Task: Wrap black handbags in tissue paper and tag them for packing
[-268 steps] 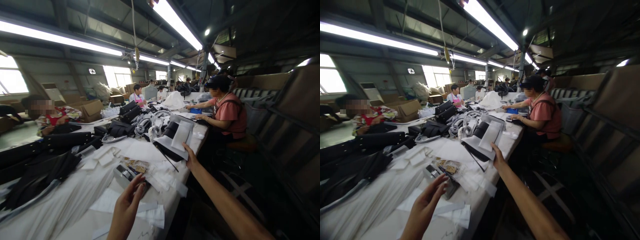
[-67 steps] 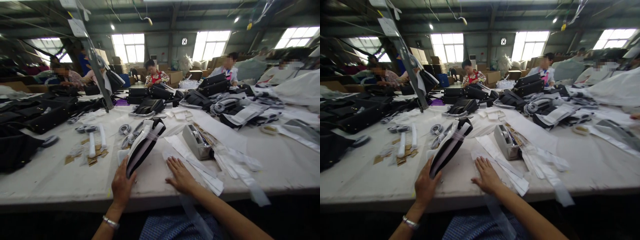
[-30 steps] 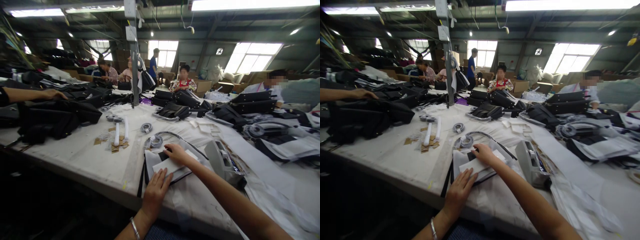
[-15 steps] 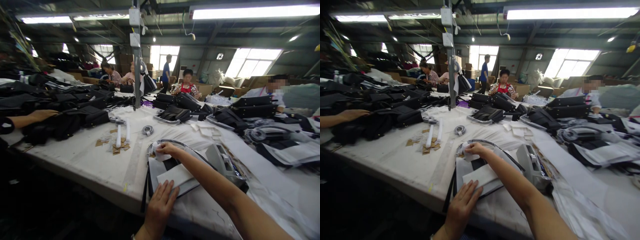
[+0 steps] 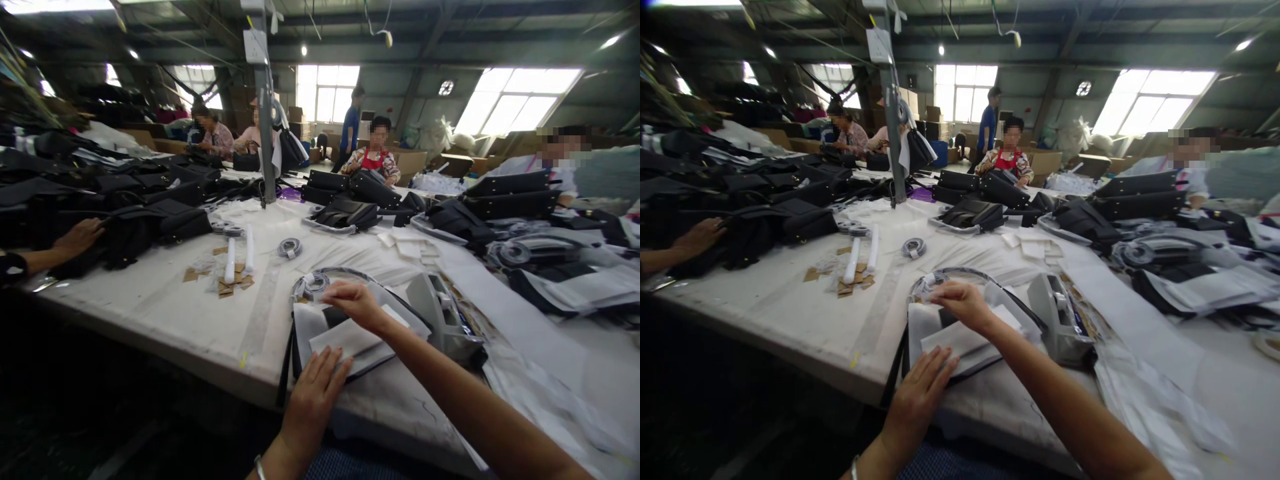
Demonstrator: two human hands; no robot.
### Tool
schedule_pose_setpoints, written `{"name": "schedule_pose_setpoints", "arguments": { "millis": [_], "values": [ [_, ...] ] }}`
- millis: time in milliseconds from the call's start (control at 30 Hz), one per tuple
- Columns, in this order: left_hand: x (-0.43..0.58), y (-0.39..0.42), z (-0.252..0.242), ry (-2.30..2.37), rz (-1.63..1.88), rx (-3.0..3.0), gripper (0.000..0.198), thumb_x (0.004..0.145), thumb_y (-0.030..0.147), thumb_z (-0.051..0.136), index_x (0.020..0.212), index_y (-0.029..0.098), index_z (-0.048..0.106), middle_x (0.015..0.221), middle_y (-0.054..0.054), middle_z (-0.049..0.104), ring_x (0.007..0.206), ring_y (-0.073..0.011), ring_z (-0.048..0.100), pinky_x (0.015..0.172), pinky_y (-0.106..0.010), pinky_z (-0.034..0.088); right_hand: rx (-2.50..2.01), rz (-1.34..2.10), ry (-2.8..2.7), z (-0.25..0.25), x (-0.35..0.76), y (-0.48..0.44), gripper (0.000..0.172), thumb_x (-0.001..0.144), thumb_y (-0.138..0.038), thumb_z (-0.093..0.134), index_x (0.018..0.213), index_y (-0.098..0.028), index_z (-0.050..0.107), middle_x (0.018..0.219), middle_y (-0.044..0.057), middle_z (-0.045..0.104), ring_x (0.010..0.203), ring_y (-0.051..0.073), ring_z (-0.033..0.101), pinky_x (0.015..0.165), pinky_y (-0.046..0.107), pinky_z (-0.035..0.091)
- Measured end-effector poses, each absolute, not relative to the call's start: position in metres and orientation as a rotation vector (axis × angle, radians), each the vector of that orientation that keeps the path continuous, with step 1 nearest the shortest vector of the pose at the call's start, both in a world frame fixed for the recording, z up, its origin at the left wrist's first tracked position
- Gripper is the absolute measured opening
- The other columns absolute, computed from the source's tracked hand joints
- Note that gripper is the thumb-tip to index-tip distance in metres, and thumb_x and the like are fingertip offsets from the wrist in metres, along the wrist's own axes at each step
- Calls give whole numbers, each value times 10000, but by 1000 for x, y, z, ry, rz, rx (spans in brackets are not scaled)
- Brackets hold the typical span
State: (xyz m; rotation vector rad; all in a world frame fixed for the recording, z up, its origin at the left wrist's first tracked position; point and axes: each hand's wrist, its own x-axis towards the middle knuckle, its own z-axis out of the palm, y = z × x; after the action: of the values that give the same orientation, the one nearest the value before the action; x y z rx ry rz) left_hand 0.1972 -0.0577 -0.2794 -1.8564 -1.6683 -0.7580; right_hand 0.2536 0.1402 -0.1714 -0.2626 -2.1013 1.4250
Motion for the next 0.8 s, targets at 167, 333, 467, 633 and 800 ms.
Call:
{"name": "schedule_pose_setpoints", "arguments": {
  "millis": [167, 333, 467, 633, 800],
  "values": [
    [197, -60, -285, -1744, -868, -1804, 389, 965, 117, 429, 1334, 156, 546, 1299, -106, 659, 1211, -231, 620, 995, -379, 558, -102, 1323, -2277, -194, 310, 103, 170, 928, -250, 644, 1030, -229, 777, 1005, 60, 759, 932, 181, 710, 856, 288, 559],
    [197, -62, -296, -1862, -1052, -1728, 291, 961, 247, 519, 1232, 145, 551, 1182, -145, 692, 1114, -248, 673, 912, -348, 593, 89, 1214, -2329, -212, 327, 88, 254, 968, -172, 550, 1139, -211, 732, 1085, 84, 730, 1014, 180, 691, 901, 299, 565],
    [198, -65, -292, -1999, -1197, -1760, 431, 904, 247, 631, 1304, 170, 491, 1235, -138, 661, 1166, -248, 644, 972, -369, 567, 177, 1021, -2291, -221, 333, 88, 235, 976, -163, 534, 1092, -199, 735, 1050, 90, 753, 1004, 168, 707, 912, 284, 571],
    [197, -65, -277, -1972, -1150, -1806, 552, 926, 187, 585, 1450, 213, 413, 1442, -139, 530, 1335, -252, 515, 1049, -378, 520, 247, 884, -2303, -234, 340, 87, 234, 1000, -183, 504, 1090, -217, 717, 1035, 66, 769, 1035, 160, 708, 1017, 334, 529],
    [190, -63, -275, -1681, -991, -1994, 477, 967, 138, 490, 1442, 150, 446, 1387, -114, 600, 1388, -235, 448, 1105, -401, 478, 309, 849, -2352, -225, 350, 82, 174, 972, -221, 570, 1059, -203, 720, 1008, 70, 771, 1004, 179, 715, 1041, 336, 516]
  ]
}}
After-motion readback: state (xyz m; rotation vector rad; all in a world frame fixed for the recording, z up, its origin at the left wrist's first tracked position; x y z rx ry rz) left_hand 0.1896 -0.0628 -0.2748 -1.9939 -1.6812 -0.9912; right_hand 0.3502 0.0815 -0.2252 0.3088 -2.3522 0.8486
